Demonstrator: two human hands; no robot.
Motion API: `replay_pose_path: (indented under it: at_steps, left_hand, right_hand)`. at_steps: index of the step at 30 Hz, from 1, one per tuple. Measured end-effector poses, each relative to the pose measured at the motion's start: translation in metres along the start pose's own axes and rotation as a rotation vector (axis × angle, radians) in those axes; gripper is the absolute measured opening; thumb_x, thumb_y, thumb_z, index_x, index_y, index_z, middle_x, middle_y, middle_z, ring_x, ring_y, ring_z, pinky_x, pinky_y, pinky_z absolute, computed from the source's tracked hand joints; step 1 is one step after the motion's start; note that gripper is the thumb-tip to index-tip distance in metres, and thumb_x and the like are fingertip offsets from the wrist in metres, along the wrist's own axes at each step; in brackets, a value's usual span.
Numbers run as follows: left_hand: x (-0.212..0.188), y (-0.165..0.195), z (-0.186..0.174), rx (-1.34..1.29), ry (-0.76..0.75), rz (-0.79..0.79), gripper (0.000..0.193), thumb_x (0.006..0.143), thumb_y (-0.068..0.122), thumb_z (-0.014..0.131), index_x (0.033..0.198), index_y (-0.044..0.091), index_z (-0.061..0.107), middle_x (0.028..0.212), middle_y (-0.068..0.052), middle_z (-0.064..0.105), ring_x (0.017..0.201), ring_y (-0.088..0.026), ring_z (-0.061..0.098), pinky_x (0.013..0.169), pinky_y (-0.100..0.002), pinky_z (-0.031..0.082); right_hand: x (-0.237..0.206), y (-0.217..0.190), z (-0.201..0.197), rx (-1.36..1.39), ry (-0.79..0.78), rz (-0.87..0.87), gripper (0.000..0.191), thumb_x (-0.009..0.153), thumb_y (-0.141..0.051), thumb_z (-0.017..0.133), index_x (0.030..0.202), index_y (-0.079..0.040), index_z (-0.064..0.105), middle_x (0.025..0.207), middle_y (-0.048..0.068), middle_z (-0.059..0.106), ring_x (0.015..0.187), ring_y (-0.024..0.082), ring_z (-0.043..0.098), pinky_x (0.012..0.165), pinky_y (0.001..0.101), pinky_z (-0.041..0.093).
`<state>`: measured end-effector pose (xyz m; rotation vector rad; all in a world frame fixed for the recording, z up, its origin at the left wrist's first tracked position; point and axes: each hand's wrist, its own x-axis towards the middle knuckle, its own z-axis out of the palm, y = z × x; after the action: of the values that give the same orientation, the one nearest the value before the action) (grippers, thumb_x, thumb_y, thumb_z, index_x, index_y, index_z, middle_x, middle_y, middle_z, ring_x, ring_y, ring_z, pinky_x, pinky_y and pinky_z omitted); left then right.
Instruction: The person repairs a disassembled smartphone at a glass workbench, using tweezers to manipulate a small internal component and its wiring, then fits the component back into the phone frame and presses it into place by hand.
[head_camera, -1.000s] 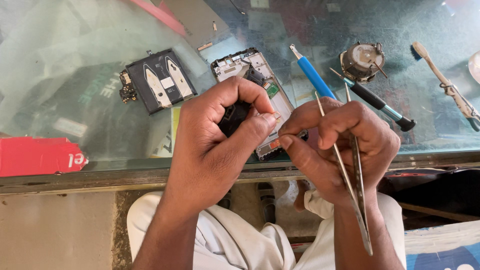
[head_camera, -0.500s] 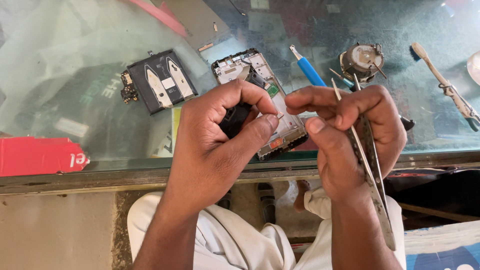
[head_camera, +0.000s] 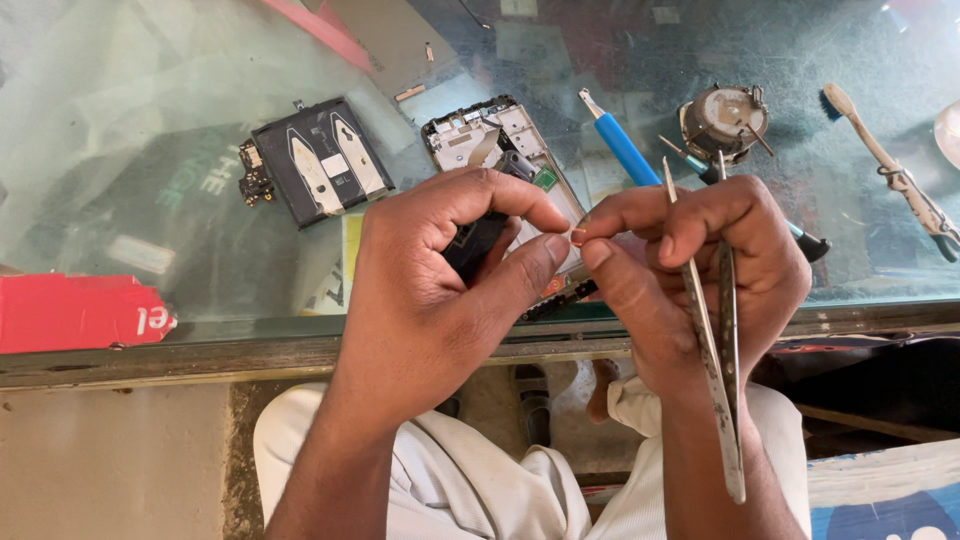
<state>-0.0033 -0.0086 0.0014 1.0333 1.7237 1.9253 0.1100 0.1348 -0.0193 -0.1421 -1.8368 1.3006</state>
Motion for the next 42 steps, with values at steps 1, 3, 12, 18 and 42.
replay_pose_path:
  at_steps: [1,3,12,18,42]
  left_hand:
    - [0.000,0.001,-0.001,0.008,-0.004,0.012,0.012,0.091,0.004,0.076,0.103,0.004,0.074,0.071,0.008,0.048,0.065,-0.001,0.039,0.057,-0.022,0.031]
    - [-0.001,0.003,-0.002,0.026,-0.011,0.038,0.019,0.089,0.005,0.076,0.107,0.004,0.073,0.073,0.007,0.047,0.065,-0.002,0.038,0.058,-0.023,0.031]
    - [0.001,0.000,0.001,0.175,0.027,0.107,0.009,0.088,0.009,0.079,0.090,0.005,0.071,0.073,0.002,0.061,0.061,-0.004,0.046,0.055,-0.024,0.034]
    - [0.000,-0.002,0.000,0.213,0.024,0.184,0.008,0.087,0.006,0.078,0.092,0.006,0.071,0.078,0.001,0.062,0.065,-0.006,0.048,0.058,-0.024,0.035]
    - [-0.003,-0.008,-0.002,-0.100,-0.008,0.078,0.001,0.100,0.003,0.072,0.100,0.002,0.072,0.083,0.002,0.065,0.068,0.000,0.051,0.064,-0.021,0.041]
  right_hand:
    - [0.000,0.000,0.000,-0.004,0.003,0.006,0.031,0.096,0.004,0.075,0.098,-0.008,0.047,0.093,0.021,0.073,0.085,0.012,0.073,0.073,0.0214,0.061]
    - [0.000,0.000,0.000,-0.025,0.005,0.028,0.031,0.095,0.001,0.076,0.097,-0.008,0.047,0.092,0.019,0.073,0.083,0.011,0.072,0.071,0.0199,0.060]
    - [-0.001,-0.004,0.003,-0.178,0.049,0.146,0.034,0.084,-0.001,0.078,0.091,-0.008,0.046,0.091,0.017,0.077,0.060,0.006,0.053,0.059,0.0187,0.044]
    - [-0.002,0.002,0.001,-0.061,-0.009,-0.019,0.032,0.095,0.001,0.076,0.097,-0.009,0.046,0.092,0.017,0.073,0.082,0.010,0.072,0.070,0.0196,0.058]
    - [0.000,-0.003,-0.002,-0.057,-0.143,-0.068,0.033,0.093,0.002,0.076,0.090,-0.009,0.045,0.088,0.017,0.073,0.076,0.010,0.068,0.064,0.0205,0.054]
